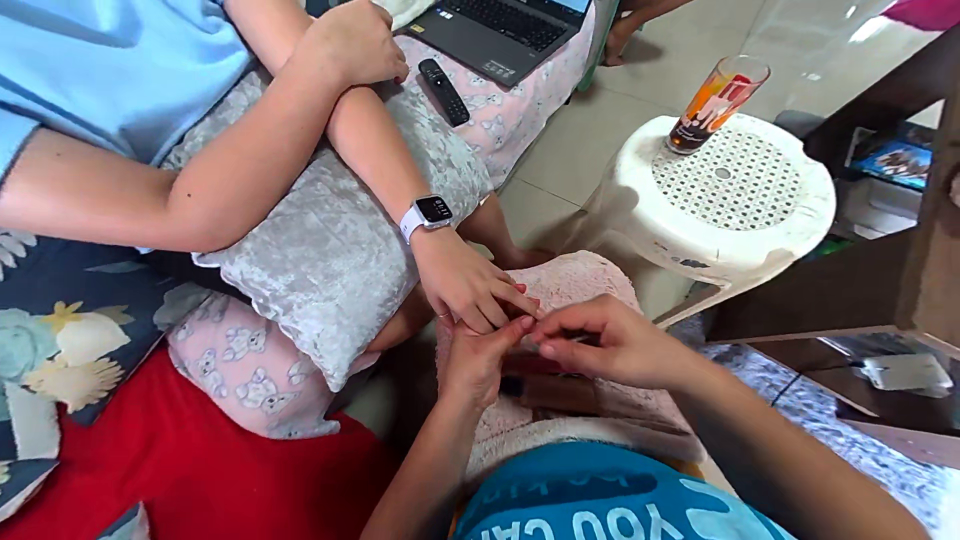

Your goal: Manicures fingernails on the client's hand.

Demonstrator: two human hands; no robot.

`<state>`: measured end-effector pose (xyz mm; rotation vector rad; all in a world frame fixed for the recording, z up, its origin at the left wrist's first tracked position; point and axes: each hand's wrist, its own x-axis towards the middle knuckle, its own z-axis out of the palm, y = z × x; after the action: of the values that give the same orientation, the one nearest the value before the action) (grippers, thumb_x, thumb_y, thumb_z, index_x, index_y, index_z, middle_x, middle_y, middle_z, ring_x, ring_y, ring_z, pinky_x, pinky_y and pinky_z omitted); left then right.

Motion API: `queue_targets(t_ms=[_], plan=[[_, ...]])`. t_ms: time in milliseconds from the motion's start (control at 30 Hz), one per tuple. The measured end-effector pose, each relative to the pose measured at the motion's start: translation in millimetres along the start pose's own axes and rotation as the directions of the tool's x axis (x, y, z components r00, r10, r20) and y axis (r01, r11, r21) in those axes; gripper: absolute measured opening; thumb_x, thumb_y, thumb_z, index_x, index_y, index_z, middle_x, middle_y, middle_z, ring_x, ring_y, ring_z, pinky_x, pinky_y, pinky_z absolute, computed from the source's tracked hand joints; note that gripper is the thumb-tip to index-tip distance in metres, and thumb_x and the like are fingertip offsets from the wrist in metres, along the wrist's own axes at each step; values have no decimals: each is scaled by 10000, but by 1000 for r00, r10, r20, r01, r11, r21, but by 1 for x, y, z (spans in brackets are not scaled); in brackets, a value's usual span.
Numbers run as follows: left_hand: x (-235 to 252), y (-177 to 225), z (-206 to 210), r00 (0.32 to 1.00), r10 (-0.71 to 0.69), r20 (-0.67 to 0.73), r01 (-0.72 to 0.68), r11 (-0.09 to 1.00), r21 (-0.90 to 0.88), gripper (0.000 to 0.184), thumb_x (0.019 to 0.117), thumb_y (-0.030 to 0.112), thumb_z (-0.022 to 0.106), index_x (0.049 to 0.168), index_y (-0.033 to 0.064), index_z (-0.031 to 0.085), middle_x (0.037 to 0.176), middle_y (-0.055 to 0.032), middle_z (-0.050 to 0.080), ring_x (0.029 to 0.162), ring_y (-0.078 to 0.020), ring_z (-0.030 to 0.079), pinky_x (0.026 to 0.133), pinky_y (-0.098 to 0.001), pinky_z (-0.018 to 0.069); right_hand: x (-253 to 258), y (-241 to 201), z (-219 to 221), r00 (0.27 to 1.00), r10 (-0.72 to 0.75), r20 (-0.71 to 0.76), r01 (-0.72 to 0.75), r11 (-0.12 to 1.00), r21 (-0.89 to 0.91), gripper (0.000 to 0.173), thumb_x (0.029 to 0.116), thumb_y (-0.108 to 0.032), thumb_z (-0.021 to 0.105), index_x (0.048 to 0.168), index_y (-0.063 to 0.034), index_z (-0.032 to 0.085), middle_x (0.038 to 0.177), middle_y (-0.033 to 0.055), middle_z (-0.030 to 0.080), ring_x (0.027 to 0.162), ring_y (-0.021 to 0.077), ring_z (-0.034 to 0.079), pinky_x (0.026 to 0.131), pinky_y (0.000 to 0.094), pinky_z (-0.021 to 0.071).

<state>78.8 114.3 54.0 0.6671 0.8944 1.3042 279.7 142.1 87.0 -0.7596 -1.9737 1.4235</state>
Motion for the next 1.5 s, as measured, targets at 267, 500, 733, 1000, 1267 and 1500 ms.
queue_targets(t_ms=[267, 500, 733, 1000, 1267, 1500], plan=[[5, -6, 4, 995, 27, 93, -21, 998, -65, 336, 853, -106, 725, 1177, -67, 641, 1033, -184, 745, 943, -223, 739, 886, -345, 603, -66, 33, -49, 734, 634, -245, -669, 611, -423, 240, 1040, -200, 567, 996, -13, 711, 797, 124, 706, 736, 267, 698, 752, 529, 563], [6, -13, 7, 997, 57, 59, -53, 997, -63, 303, 846, -82, 747, 1138, -66, 668, 1016, -177, 748, 928, -211, 740, 873, -338, 605, -57, 1, -27, 889, 304, -342, -415, 852, -320, 232, 1024, -274, 566, 978, -109, 722, 739, -31, 688, 593, 49, 647, 558, 266, 577], [3, -16, 8, 993, 113, 23, -112, 993, -31, 305, 829, -69, 771, 1119, -56, 675, 1003, -156, 751, 924, -191, 738, 859, -329, 605, -21, 1, 26, 882, 157, -443, -144, 988, 62, 237, 1049, -210, 562, 1129, -69, 735, 767, -63, 680, 578, -25, 590, 499, 131, 498], [4, -19, 7, 989, 146, 18, -147, 989, 5, 292, 836, -82, 756, 1115, -55, 673, 1000, -153, 749, 935, -189, 735, 881, -341, 601, -21, 5, 32, 875, 166, -455, -137, 986, 97, 255, 1060, -178, 536, 1149, -48, 737, 803, -41, 720, 619, 16, 658, 542, 157, 560], [3, -18, 8, 989, 151, -2, -151, 988, 27, 306, 828, -92, 758, 1118, -60, 666, 982, -156, 750, 933, -191, 737, 883, -343, 601, -21, 7, 32, 878, 178, -444, -136, 983, 126, 251, 1060, -167, 534, 1158, -42, 730, 808, -37, 723, 621, 13, 659, 543, 151, 559], [4, -17, 9, 987, 160, -14, -159, 986, 49, 279, 828, -95, 756, 1093, -49, 679, 965, -148, 751, 903, -185, 738, 857, -335, 607, -19, 10, 33, 872, 180, -455, -139, 983, 123, 240, 1057, -160, 534, 1148, -44, 724, 789, -44, 693, 606, 7, 630, 543, 147, 546]])
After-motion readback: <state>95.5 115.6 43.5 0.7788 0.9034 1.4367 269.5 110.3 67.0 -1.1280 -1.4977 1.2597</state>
